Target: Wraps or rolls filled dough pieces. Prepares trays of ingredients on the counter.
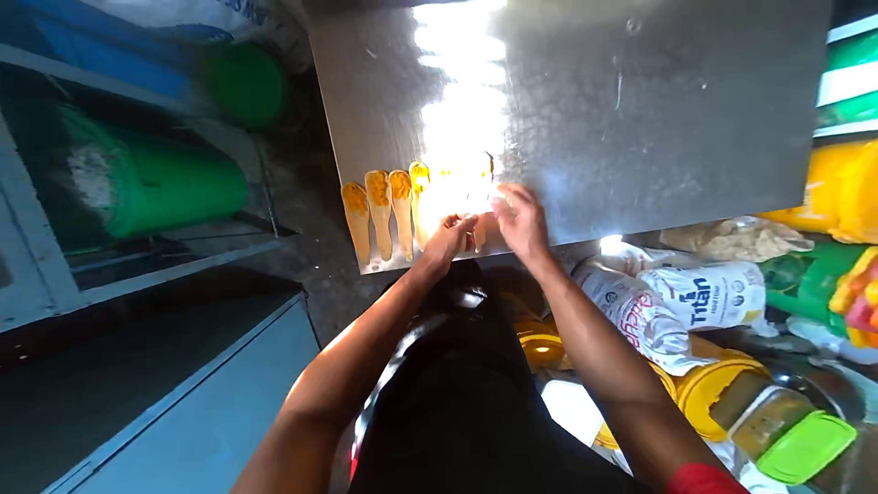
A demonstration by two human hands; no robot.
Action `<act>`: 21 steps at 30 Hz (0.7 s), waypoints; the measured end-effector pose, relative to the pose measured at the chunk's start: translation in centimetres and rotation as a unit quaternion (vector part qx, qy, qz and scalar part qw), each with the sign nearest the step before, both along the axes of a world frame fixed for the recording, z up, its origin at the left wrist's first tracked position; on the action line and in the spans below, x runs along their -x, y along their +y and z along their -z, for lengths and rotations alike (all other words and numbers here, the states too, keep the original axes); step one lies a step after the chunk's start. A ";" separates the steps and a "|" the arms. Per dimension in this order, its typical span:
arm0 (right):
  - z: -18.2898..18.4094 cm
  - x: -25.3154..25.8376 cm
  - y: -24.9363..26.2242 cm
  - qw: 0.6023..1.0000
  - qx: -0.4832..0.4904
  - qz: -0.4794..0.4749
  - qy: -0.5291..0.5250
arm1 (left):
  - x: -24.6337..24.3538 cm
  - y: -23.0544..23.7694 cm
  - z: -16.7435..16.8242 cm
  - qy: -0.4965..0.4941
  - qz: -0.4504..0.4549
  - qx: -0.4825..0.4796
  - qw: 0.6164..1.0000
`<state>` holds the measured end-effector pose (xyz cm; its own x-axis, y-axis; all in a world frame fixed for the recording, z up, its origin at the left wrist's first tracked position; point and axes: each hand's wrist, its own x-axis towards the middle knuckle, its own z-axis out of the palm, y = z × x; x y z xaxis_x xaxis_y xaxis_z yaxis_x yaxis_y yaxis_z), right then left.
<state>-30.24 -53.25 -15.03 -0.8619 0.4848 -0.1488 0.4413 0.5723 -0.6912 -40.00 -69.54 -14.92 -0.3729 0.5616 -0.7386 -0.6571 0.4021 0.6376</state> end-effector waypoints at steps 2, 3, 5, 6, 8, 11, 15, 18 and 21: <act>1.8 3.3 3.3 0.997 -0.074 0.036 -0.011 | 2.7 2.1 -0.2 0.128 0.060 0.040 0.989; 2.7 4.9 4.6 0.994 -0.093 0.038 -0.041 | 4.2 3.2 0.2 0.218 0.092 0.038 0.971; 4.0 7.5 5.6 0.990 -0.099 0.011 -0.102 | 7.1 5.5 0.2 0.356 0.166 0.079 0.916; 4.4 8.5 5.7 0.987 -0.092 -0.005 -0.130 | 8.3 6.7 0.6 0.406 0.203 0.103 0.885; 4.8 9.6 5.7 0.984 -0.093 -0.029 -0.147 | 10.1 8.7 2.1 0.439 0.251 0.088 0.858; 4.7 9.5 5.9 0.992 -0.058 -0.029 -0.106 | 11.1 10.1 5.3 0.445 0.293 0.002 0.847; 5.7 8.0 5.6 0.998 -0.054 0.012 -0.004 | 11.3 9.8 7.4 0.450 0.265 -0.092 0.848; 6.6 6.6 4.9 0.997 -0.071 0.032 0.022 | 11.2 9.1 6.9 0.504 0.257 -0.091 0.820; 6.7 4.8 3.6 0.988 -0.145 0.014 0.054 | 9.4 8.2 7.5 0.596 0.204 -0.097 0.771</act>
